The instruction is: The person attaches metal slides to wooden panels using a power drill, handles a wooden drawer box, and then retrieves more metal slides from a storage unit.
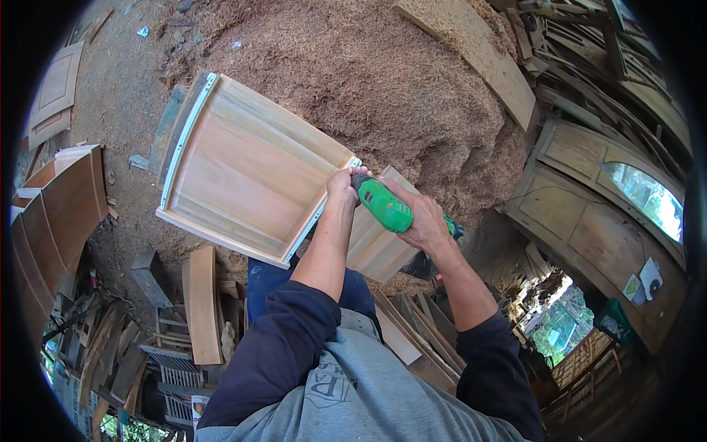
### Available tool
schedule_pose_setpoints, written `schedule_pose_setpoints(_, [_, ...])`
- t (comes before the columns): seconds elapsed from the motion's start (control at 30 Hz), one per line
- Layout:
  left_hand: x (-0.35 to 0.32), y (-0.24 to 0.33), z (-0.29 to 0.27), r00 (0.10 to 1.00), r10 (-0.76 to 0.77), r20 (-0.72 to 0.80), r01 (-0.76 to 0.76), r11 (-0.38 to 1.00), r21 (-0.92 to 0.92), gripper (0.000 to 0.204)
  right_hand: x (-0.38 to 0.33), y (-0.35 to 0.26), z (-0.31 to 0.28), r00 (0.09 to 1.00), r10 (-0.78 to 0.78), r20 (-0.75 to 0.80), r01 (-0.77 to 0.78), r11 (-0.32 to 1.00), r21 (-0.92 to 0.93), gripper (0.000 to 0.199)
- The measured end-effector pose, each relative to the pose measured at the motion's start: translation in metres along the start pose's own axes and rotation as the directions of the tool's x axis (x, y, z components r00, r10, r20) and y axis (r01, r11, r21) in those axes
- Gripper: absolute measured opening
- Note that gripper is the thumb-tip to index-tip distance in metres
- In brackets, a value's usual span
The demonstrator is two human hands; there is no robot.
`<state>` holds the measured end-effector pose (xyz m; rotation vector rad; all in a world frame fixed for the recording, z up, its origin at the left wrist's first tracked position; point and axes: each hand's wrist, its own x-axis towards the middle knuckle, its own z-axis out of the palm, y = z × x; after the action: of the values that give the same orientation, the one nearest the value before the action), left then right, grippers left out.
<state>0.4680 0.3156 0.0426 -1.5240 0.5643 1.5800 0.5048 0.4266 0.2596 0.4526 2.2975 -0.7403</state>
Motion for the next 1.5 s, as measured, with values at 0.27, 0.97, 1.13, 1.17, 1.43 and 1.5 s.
schedule_pose_setpoints(0.27, [0.007, 0.002, -0.003, 0.999, -0.026, -0.019, 0.026, 0.999, 0.026, 0.019, 0.006, -0.003, -0.005, 0.992, -0.126, 0.02, 0.128, 0.986, -0.105, 0.076])
schedule_pose_setpoints(0.97, [-0.005, 0.001, 0.001, 1.0, 0.012, -0.013, -0.012, 1.0, 0.012, 0.023, 0.023, -0.003, -0.016, 0.977, -0.123, 0.176, 0.171, 0.941, -0.292, 0.073])
schedule_pose_setpoints(1.13, [0.0, 0.007, -0.005, 0.999, -0.027, 0.02, 0.027, 1.0, 0.009, 0.026, 0.029, -0.012, -0.022, 0.969, -0.163, 0.186, 0.215, 0.928, -0.304, 0.074])
schedule_pose_setpoints(1.17, [-0.001, 0.008, -0.006, 0.999, -0.023, 0.024, 0.023, 1.0, 0.001, 0.026, 0.03, -0.015, -0.023, 0.965, -0.164, 0.204, 0.225, 0.918, -0.326, 0.076])
schedule_pose_setpoints(1.43, [-0.072, -0.013, -0.004, 0.97, -0.019, 0.244, 0.047, 0.993, -0.109, 0.019, 0.029, -0.005, -0.018, 0.965, -0.194, 0.175, 0.241, 0.917, -0.316, 0.073])
schedule_pose_setpoints(1.5, [-0.085, -0.017, -0.007, 0.963, 0.073, 0.259, -0.032, 0.987, -0.158, 0.017, 0.028, -0.008, -0.015, 0.961, -0.205, 0.187, 0.256, 0.916, -0.31, 0.073])
